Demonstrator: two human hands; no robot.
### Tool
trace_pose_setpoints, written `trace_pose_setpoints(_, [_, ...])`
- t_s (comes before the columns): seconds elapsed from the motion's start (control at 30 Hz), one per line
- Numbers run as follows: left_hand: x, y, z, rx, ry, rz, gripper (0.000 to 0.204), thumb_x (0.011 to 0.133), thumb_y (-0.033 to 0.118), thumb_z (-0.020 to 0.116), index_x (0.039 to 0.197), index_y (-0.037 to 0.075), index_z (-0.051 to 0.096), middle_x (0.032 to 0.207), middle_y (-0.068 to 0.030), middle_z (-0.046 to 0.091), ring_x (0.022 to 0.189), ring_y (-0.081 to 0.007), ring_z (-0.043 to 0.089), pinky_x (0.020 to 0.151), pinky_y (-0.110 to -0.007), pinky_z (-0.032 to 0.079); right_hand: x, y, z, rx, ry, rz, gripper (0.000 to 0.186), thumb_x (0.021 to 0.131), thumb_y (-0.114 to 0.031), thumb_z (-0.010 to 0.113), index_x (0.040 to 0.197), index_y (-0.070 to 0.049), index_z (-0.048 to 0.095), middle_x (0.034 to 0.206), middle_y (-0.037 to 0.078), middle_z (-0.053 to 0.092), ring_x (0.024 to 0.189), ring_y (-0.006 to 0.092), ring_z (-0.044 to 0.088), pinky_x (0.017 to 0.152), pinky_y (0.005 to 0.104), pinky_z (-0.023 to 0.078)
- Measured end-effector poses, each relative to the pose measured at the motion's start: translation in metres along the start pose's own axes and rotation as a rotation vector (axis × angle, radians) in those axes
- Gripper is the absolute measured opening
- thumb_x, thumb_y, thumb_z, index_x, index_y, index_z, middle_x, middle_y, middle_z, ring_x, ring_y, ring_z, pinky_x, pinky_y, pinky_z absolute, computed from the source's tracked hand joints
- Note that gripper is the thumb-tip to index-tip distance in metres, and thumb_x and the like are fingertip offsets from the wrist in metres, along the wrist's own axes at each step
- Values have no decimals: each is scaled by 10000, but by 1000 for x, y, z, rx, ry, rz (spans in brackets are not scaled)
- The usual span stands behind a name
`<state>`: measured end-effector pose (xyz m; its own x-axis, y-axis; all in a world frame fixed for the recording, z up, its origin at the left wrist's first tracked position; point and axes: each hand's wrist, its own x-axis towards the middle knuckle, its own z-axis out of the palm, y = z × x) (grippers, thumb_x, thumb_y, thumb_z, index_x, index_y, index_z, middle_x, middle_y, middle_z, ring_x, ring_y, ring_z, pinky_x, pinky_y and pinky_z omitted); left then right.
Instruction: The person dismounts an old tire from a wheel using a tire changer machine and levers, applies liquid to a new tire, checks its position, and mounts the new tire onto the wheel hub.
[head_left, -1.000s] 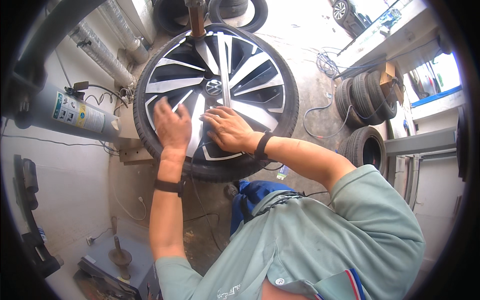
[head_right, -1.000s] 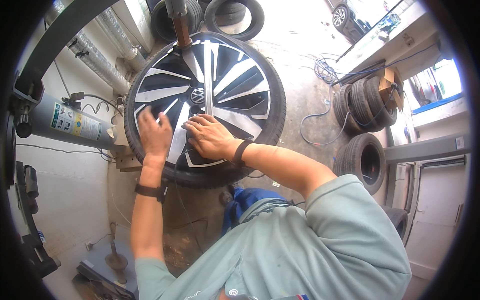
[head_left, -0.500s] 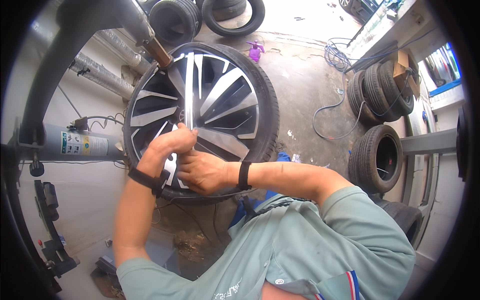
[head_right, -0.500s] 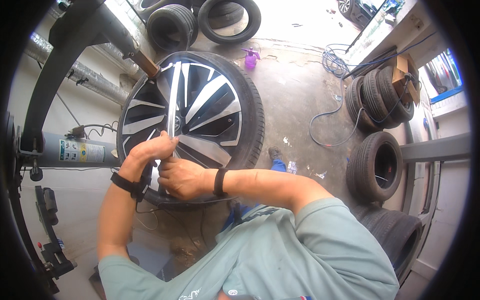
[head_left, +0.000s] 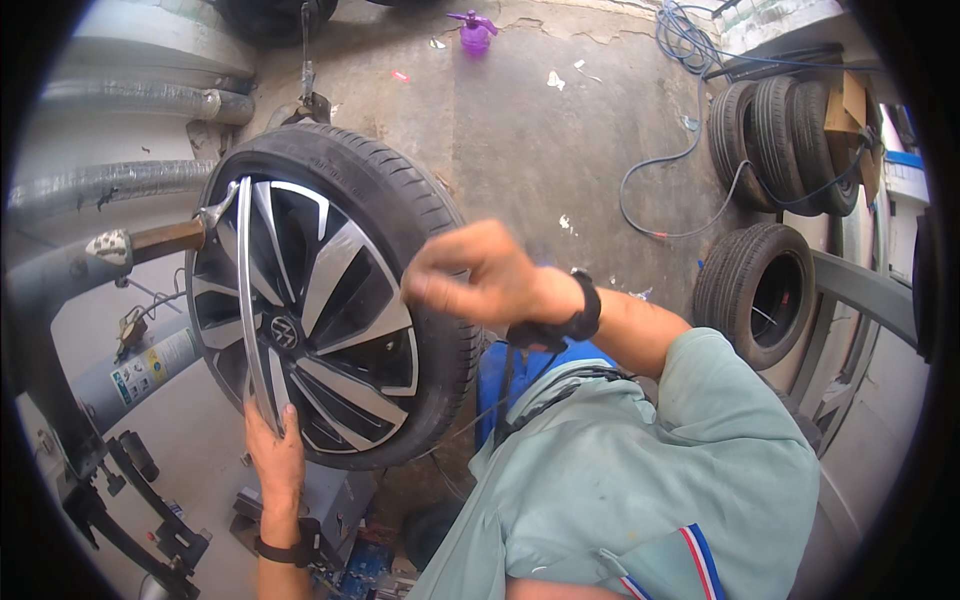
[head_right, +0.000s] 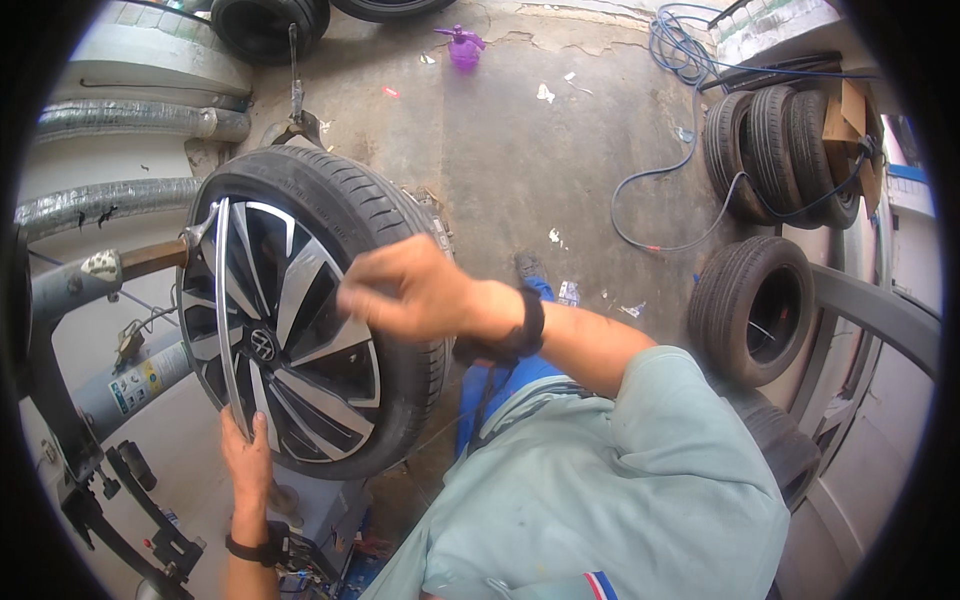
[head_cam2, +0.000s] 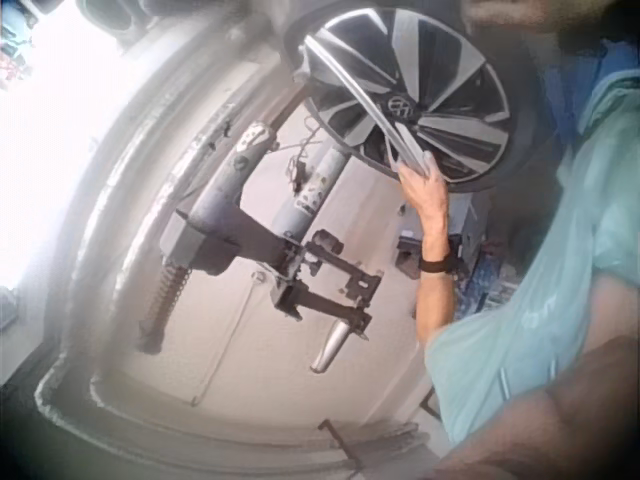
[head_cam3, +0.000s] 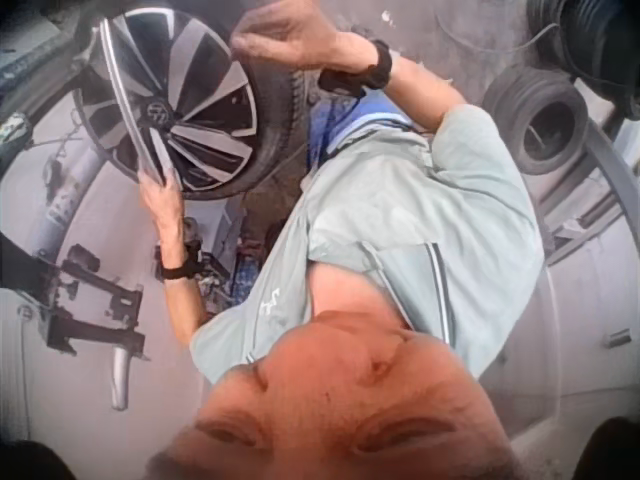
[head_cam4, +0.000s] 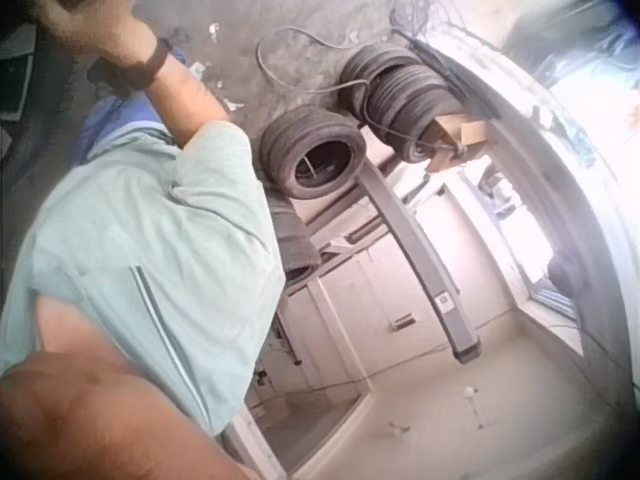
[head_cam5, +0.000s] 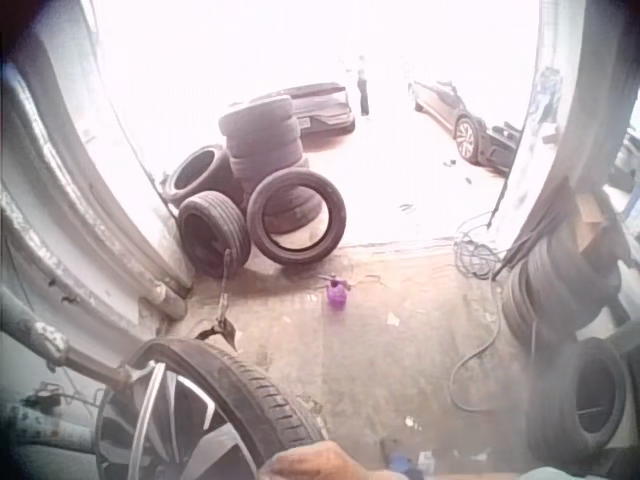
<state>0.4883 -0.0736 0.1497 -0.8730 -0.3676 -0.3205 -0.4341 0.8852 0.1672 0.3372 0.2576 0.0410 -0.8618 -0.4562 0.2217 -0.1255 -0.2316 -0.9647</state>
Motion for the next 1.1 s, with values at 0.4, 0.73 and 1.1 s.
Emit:
trace_pose_setpoints(0.4, [6,-30,74,0,119,-220,574,1013,285,515,1403,-119,393,1350,-279,517,1215,-373,532,1052,-415,389,-6,456,-149,-377,248,1118,475,845,-382,602,1115,-5,705,1142,247,685,1151,379,625,999,432,470])
trace_pose_setpoints(0.73, [-11,-32,91,-134,247,-603,410,1018,174,465,1360,-52,481,1253,-200,597,1144,-271,612,800,-325,553,83,616,-47,-607,-165,992,459,909,-394,660,1201,-41,652,1197,217,665,1126,384,630,977,457,502])
trace_pose_setpoints(1.1, [9,-7,94,-7,202,-341,388,981,157,504,1310,-45,540,1227,-205,632,1044,-287,661,895,-370,516,93,520,-86,-55,-147,998,277,910,-247,632,900,27,670,802,124,664,697,243,609,666,367,484])
